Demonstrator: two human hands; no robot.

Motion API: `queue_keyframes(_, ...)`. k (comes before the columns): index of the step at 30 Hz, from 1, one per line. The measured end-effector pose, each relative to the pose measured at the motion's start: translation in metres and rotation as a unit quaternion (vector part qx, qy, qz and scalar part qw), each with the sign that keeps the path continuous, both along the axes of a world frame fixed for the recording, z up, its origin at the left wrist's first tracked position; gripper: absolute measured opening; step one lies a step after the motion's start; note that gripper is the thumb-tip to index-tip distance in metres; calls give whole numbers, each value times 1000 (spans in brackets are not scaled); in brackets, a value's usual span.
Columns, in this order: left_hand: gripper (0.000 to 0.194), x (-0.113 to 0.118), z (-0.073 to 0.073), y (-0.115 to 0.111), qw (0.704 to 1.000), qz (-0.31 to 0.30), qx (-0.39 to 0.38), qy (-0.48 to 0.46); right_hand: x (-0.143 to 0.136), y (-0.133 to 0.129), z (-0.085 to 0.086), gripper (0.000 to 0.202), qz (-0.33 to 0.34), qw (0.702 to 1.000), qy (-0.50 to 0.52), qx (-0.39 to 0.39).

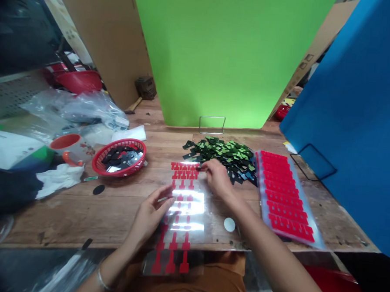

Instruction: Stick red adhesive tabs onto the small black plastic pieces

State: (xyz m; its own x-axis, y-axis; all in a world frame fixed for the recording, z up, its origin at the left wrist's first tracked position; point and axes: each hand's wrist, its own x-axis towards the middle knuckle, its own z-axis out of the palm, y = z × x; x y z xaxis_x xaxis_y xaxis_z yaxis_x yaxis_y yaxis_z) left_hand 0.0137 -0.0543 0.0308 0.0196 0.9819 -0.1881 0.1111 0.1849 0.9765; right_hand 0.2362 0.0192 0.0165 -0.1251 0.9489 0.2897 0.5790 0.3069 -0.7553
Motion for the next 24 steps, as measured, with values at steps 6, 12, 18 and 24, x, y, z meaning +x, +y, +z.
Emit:
queue_keyframes(6,22,-4,-7,3,996,-62,-56,-7,-56,-36,4,22,215,951,145,-171)
queue_keyframes(12,28,-19,-14,6,979,18,-161,-125,-79,1,-21,14,53,984,5,-170)
queue_keyframes(18,28,-23,-16,12,976,33,-166,-137,-99,34,-32,11,-31,982,-109,-151)
queue_keyframes(24,16,-23,-21,34,973,58,-158,-155,-101,48,-26,11,-34,966,-179,-184)
